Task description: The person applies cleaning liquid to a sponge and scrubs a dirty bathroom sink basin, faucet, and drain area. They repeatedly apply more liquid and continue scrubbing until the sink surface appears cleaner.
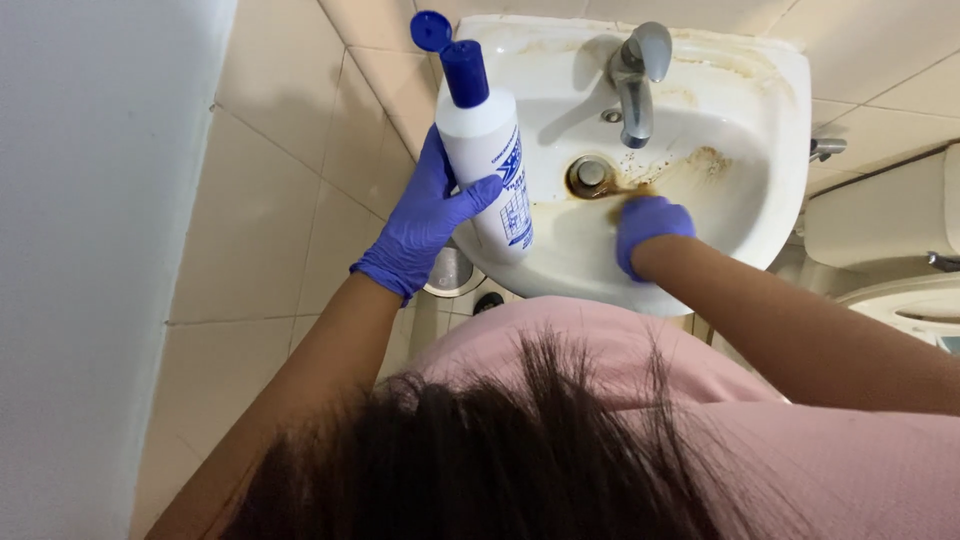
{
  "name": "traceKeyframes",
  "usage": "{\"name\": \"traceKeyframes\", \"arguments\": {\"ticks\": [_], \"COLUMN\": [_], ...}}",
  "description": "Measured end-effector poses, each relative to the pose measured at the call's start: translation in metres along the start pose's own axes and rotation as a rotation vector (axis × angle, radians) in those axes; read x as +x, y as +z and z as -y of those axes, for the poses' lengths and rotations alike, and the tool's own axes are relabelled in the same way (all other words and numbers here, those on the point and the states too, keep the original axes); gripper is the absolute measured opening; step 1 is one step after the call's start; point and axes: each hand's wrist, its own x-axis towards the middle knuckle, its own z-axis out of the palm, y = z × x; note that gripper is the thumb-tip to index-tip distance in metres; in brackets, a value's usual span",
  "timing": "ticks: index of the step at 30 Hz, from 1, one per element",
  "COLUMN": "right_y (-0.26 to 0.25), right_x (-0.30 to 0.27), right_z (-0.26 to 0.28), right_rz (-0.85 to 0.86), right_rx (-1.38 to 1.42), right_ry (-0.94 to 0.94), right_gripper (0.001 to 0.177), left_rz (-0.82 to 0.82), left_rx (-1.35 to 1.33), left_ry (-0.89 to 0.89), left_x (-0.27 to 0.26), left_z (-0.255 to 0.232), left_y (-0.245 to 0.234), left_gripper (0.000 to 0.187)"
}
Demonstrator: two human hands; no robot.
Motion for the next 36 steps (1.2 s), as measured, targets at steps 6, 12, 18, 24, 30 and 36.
{"name": "traceKeyframes", "arguments": {"ticks": [6, 12, 18, 24, 30, 36], "right_y": [0.023, 0.001, 0.001, -0.086, -0.051, -0.056], "right_x": [0.037, 0.032, 0.011, 0.002, 0.015, 0.022], "right_z": [0.049, 0.049, 0.048, 0.091, 0.075, 0.074], "right_rz": [0.047, -0.416, 0.088, 0.157, 0.136, -0.053], "right_rx": [-0.073, 0.264, 0.164, 0.335, 0.363, 0.407], "right_ry": [-0.215, -0.62, -0.234, -0.312, -0.432, -0.653], "right_gripper": [0.037, 0.042, 0.063, 0.073, 0.052, 0.048], "left_rz": [-0.043, -0.012, -0.048, 0.006, 0.033, 0.038], "left_rx": [-0.006, -0.007, -0.028, 0.038, 0.092, 0.044], "left_ry": [-0.01, 0.009, 0.021, 0.167, 0.057, 0.135], "left_x": [0.005, 0.006, 0.009, 0.016, 0.011, 0.022], "left_z": [0.007, 0.006, 0.0, 0.004, -0.016, 0.009], "left_y": [-0.011, -0.013, -0.018, -0.016, -0.01, -0.016], "left_gripper": [0.088, 0.088, 0.085, 0.076, 0.08, 0.076]}}
